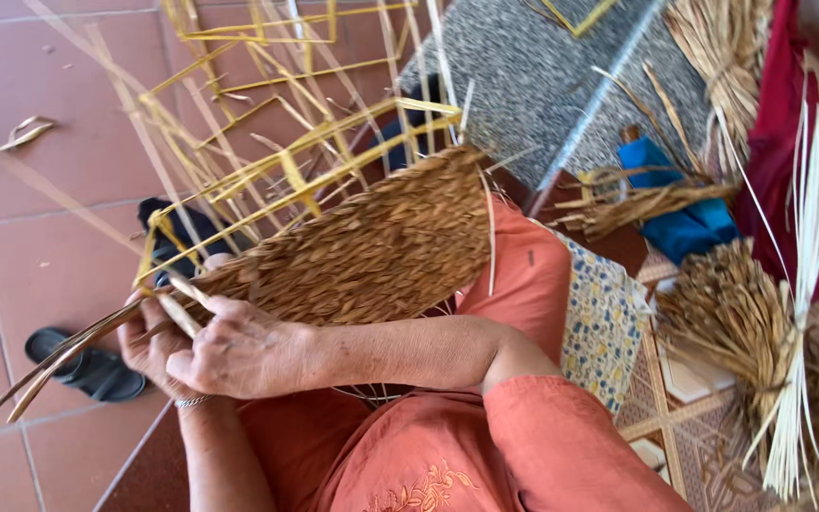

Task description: The person weaves a rectangular basket by hand, interlacing dried palm strips through a yellow metal frame. They repeatedly pull and tuck the strips to build up the basket walls, occasionally adjusting the frame and trimming excess material.

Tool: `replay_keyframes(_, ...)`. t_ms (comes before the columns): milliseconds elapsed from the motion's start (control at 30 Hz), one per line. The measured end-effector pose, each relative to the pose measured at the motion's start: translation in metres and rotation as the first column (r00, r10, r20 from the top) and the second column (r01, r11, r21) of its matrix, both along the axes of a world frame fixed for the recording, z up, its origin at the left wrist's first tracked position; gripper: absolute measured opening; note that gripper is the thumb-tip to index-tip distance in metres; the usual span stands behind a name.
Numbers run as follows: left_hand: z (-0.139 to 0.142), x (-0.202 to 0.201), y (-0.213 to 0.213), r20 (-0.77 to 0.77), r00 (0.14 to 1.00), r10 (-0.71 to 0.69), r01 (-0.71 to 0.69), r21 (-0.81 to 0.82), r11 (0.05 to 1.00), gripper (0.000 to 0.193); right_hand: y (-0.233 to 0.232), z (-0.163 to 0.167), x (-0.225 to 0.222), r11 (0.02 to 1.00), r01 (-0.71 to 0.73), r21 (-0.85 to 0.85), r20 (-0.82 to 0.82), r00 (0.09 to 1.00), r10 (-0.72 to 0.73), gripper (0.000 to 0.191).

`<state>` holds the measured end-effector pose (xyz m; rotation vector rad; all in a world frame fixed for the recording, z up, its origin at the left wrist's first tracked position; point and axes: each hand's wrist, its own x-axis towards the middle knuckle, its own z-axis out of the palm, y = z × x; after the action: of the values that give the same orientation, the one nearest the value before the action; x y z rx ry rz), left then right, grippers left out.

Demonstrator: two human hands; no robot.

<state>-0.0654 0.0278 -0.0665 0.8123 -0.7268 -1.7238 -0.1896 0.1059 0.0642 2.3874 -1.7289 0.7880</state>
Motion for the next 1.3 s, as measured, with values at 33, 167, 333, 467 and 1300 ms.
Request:
replay_keyframes(33, -0.002, 0.0, 0.003, 0.015, 1.0, 0.017, -0.017, -0.024, 1.0, 0.012, 0.011, -0.002, -0.005, 0.992, -0.004, 0.129, 0.006, 1.0, 0.003, 0.011)
replay_keyframes(167, -0.008, -0.001, 0.01, 0.053, 0.996, 0.077, -0.072, -0.1, 0.992, 0.008, 0.059, -0.022, -0.047, 0.959, 0.04, 0.28, 0.159, 0.983, -0.087, 0.014)
replay_keyframes(333, -0.007, -0.003, 0.018, 0.112, 0.992, 0.063, -0.046, -0.149, 0.988, 0.009, 0.162, -0.059, -0.153, 0.925, 0.233, 0.3, 0.38, 0.86, -0.34, 0.025)
replay_keyframes(467, -0.003, -0.007, 0.023, 0.123, 0.991, 0.056, -0.038, -0.147, 0.988, 0.011, 0.265, -0.089, -0.293, 0.652, 0.676, 0.343, 0.486, 0.467, -0.739, 0.011)
replay_keyframes(1300, 0.016, -0.029, 0.039, 0.161, 0.985, 0.058, -0.038, -0.124, 0.992, 0.011, 0.368, -0.104, -0.434, 0.31, 0.881, 0.357, -0.228, 0.405, -0.886, 0.009)
